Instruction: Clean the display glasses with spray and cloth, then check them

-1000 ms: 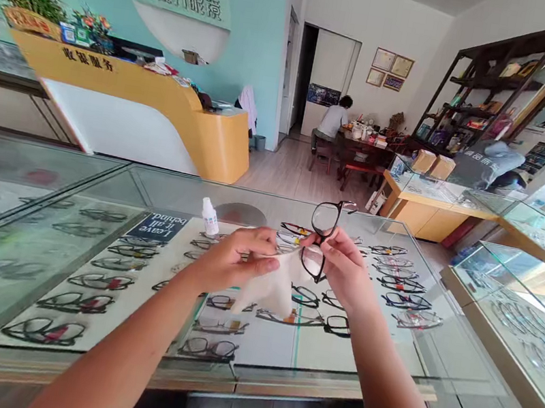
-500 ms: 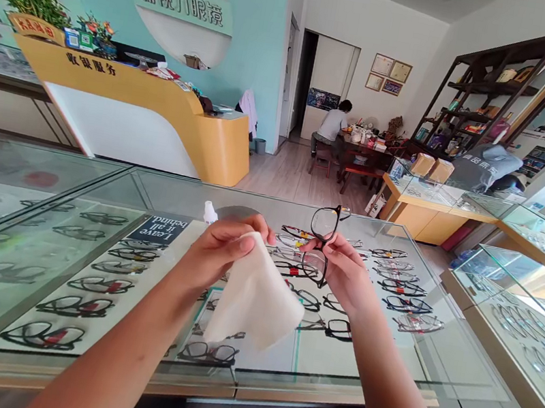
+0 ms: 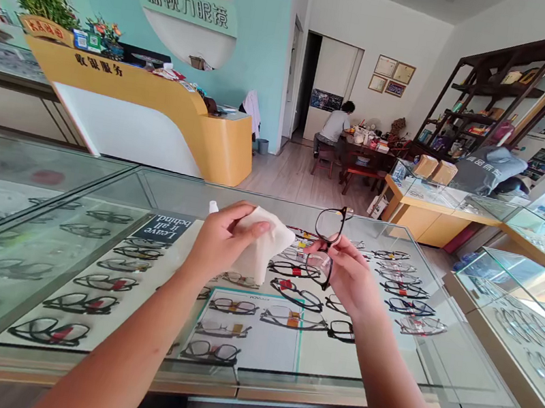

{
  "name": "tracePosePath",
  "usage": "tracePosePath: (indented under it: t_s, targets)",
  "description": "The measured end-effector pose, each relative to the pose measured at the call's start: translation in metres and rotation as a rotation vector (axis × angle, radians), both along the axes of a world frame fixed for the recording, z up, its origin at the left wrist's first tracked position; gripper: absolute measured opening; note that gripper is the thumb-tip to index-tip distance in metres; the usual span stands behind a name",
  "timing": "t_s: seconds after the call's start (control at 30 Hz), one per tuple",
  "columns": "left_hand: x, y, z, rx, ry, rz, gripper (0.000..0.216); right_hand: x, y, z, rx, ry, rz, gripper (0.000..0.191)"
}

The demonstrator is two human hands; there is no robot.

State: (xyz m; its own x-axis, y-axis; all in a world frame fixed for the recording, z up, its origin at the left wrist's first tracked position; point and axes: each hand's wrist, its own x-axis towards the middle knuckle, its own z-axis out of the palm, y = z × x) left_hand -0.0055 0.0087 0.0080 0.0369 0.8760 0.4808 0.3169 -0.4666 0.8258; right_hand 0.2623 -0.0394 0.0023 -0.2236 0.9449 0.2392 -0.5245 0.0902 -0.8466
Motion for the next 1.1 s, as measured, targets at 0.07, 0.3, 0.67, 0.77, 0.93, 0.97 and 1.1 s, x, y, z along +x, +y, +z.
tracePosePath:
  t_s: [0.07,0.3,0.67,0.77,0.93,0.97,1.1]
  targets:
    - [0.003,-0.001,-0.001,-0.020,0.035,-0.003,0.037,-0.008,-0.002,-0.002,-0.018,-0.001,0.054,0.020]
    - [0.015,-0.008,-0.005,-0.138,0.012,-0.177,0.044,-0.025,-0.007,-0.007,-0.060,0.110,0.110,0.025]
    - [-0.003,-0.008,0.001,-0.203,-0.035,-0.349,0.045,-0.015,0.001,-0.006,-0.103,0.119,0.084,0.029]
    - [-0.003,-0.008,0.003,-0.159,0.035,-0.362,0.041,-0.018,0.001,-0.009,-0.120,0.099,0.088,0.030]
    - [-0.007,-0.007,0.010,-0.101,0.128,-0.329,0.035,-0.009,0.004,-0.007,-0.145,0.095,0.078,0.028]
    - [-0.009,-0.007,0.011,-0.088,0.136,-0.323,0.033,-0.007,0.005,-0.007,-0.152,0.094,0.082,0.028]
    - [-0.015,-0.005,0.014,-0.047,0.152,-0.285,0.031,-0.002,0.005,-0.004,-0.163,0.087,0.078,0.031]
